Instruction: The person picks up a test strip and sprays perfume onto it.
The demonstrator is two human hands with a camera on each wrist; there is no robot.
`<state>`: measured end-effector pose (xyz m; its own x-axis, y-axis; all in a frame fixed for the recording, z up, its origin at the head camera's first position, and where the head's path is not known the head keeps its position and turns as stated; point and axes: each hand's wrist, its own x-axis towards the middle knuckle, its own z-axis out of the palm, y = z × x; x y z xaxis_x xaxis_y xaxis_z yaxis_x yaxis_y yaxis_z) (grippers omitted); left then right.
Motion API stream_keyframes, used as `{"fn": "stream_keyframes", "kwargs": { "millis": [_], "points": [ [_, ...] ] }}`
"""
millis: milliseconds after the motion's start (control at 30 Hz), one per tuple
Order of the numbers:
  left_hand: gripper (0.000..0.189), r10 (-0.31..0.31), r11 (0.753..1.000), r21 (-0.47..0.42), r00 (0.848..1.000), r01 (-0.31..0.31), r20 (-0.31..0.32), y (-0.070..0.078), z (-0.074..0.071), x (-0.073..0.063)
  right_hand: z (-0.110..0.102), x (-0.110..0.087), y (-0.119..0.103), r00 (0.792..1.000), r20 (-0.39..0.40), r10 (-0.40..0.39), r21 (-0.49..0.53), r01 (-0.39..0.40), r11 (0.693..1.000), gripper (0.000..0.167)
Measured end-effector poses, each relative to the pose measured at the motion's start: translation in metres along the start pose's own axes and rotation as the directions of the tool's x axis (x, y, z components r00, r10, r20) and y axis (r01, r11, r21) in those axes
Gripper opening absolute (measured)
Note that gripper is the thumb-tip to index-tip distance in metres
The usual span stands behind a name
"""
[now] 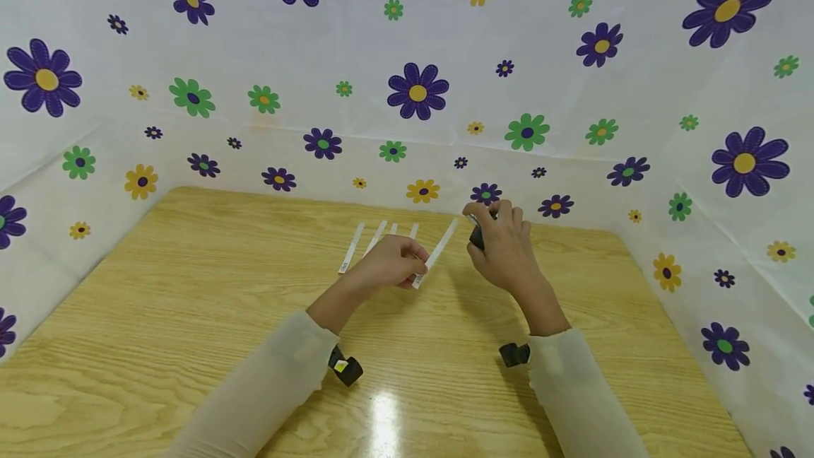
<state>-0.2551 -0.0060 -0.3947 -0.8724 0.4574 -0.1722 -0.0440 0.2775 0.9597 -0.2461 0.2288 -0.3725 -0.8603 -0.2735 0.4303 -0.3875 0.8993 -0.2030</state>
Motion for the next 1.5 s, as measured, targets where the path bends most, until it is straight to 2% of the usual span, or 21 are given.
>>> {"fn": "stream_keyframes", "kwargs": {
  "millis": [333,667,1100,1500],
  "points": [
    [0.016,0.028,1.0,-0.01,1.0,-0.027,0.013,0.005,0.006,-0.006,0.0,0.0,-0.003,0.999,0.035,0.017,-0.007,-0.017,1.0,0.051],
    [0.015,0.04,0.999,-0.021,0.999,-0.039,0.025,0.009,0.006,-0.01,-0.001,-0.001,-0.002,1.0,0.006,0.013,-0.058,-0.013,0.998,0.05],
    [0.013,0.029,0.999,-0.017,0.999,-0.028,0.023,0.01,0.007,-0.01,0.0,0.0,-0.001,0.999,-0.037,0.013,-0.053,-0.015,0.998,0.05],
    [0.012,0.012,1.0,-0.019,1.0,-0.012,0.015,0.011,0.006,-0.012,0.001,0.001,-0.002,0.999,-0.02,0.033,-0.047,-0.033,0.998,0.051]
  ]
}}
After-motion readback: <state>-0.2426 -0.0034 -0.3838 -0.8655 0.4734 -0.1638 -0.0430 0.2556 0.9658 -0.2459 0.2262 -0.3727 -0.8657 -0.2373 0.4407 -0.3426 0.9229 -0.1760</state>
